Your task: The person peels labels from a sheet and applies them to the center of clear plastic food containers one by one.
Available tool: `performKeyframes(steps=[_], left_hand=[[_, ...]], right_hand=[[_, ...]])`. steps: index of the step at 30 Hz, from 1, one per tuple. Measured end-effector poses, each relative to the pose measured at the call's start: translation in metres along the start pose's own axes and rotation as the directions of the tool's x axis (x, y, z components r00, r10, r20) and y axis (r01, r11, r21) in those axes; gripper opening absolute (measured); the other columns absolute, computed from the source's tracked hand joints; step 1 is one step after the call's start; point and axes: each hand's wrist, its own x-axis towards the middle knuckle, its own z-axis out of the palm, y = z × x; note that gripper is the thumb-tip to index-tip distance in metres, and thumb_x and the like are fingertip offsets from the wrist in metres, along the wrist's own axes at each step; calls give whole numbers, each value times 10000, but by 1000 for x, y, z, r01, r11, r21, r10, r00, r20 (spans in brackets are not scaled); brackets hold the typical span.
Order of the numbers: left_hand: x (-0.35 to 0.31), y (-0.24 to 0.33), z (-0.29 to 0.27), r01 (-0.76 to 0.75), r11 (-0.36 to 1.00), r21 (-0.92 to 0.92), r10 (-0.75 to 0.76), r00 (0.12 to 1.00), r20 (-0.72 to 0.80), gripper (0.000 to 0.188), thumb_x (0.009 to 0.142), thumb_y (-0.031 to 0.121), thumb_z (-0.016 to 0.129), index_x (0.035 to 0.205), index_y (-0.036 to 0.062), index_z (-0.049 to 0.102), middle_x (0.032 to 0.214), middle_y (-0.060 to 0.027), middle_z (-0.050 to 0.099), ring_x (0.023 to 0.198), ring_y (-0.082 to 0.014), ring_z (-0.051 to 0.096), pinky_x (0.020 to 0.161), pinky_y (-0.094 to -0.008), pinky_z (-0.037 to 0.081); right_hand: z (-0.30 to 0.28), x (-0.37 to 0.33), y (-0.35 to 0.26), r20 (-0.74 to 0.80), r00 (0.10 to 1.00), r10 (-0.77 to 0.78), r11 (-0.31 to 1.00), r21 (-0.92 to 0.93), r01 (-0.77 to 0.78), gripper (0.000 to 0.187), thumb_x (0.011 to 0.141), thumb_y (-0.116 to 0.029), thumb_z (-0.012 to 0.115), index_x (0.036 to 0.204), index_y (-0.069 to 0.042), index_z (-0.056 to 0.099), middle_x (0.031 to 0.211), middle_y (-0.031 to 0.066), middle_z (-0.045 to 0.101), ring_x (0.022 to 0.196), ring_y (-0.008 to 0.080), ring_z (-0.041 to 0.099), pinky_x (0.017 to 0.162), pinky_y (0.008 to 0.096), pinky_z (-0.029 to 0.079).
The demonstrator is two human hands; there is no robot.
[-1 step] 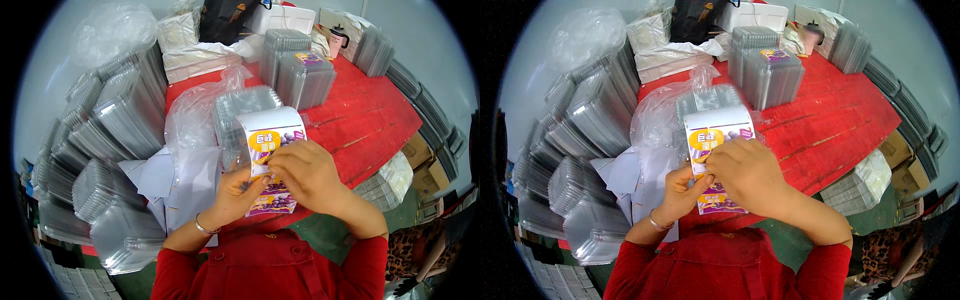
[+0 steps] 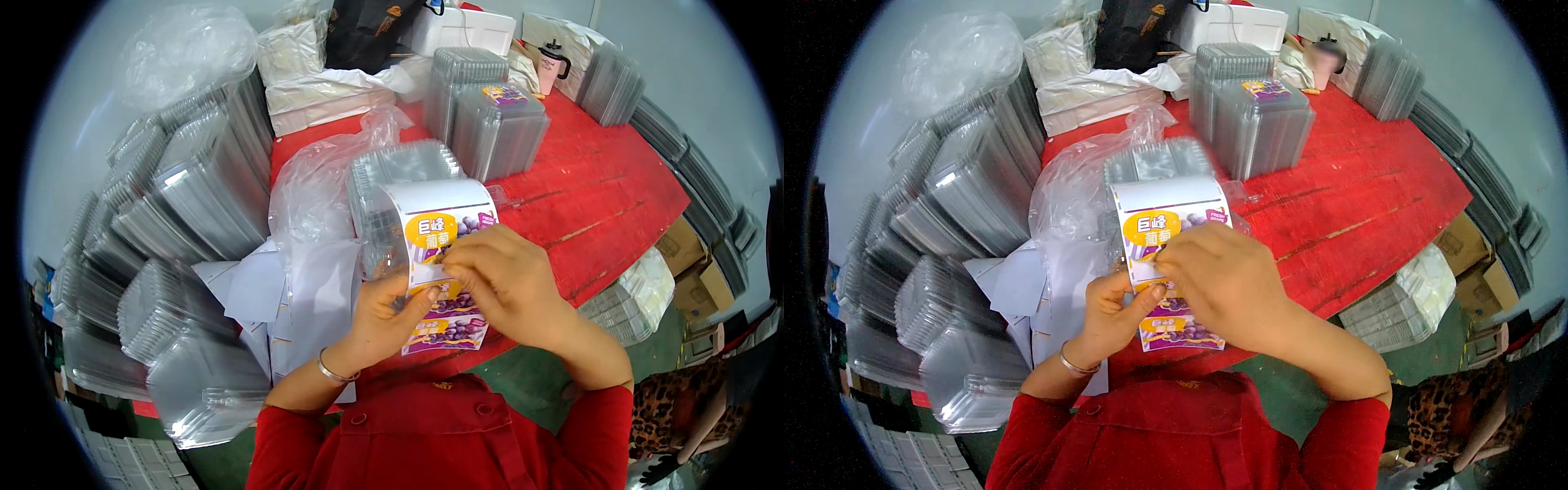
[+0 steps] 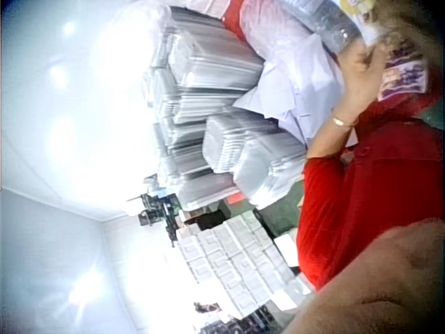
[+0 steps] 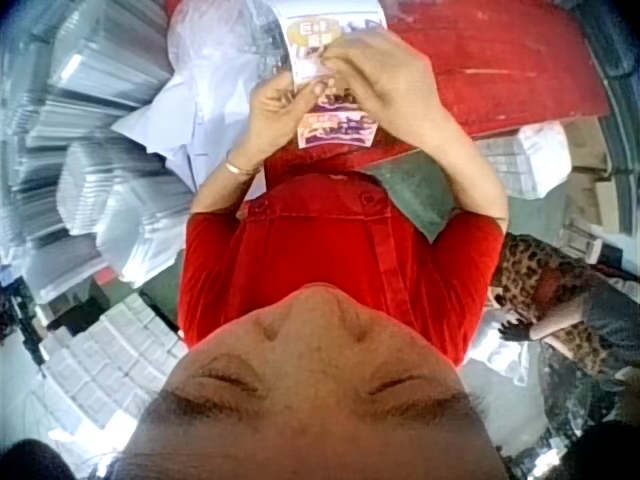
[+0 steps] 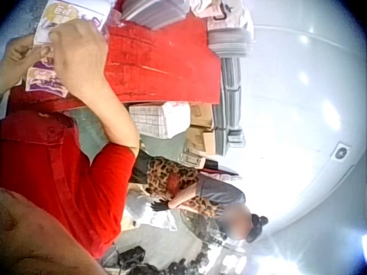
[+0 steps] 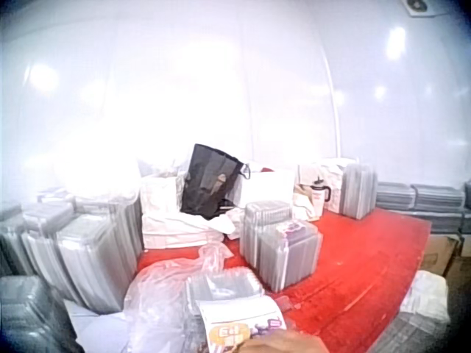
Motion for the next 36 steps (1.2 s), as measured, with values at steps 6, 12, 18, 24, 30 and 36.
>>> performKeyframes(steps=[6,12,18,24,30,36], left_hand=[[1,-1,-3,-28,999,41,27,1000,4,138,834,58,621,955,2,659,842,-87,670,746,-142,616,793,-304,449],[5,2,-1,-97,984,147,95,995,24,109,841,42,637,917,-31,664,786,-36,676,709,-51,574,620,-225,466],[1,-2,-2,-116,982,149,113,993,33,122,830,26,632,933,-29,669,786,-39,675,707,-62,580,632,-226,467],[-3,-1,-4,-25,998,65,25,1000,9,130,840,60,629,939,-18,662,863,-94,681,754,-114,600,798,-291,463],[-7,-3,-35,196,799,-568,-240,971,-3,87,881,123,574,885,58,631,1100,-160,624,1044,-276,592,955,-409,435],[26,7,-57,159,387,-908,86,974,207,424,934,287,387,551,149,505,1450,-279,207,1374,-456,-108,1081,-632,-10]], right_hand=[[-21,9,-9,57,874,483,828,294,-477,116,867,-96,612,914,8,628,765,115,634,644,183,617,574,305,494],[-36,25,0,65,799,598,754,291,-589,145,872,-123,600,908,13,635,693,118,629,551,145,608,504,280,461],[-53,41,15,-13,880,475,855,245,-457,152,863,-128,605,906,15,633,696,107,631,568,140,598,528,275,455],[-98,40,20,-208,819,535,782,489,-387,201,928,-136,539,1024,30,602,858,60,631,707,129,621,620,282,561],[-126,-23,19,-616,736,280,875,479,68,329,987,-188,404,1066,89,563,1026,181,628,997,284,619,879,454,514],[-36,-118,5,-609,760,230,947,-40,-319,243,917,-186,533,891,38,622,1077,218,611,970,314,608,824,399,503]])
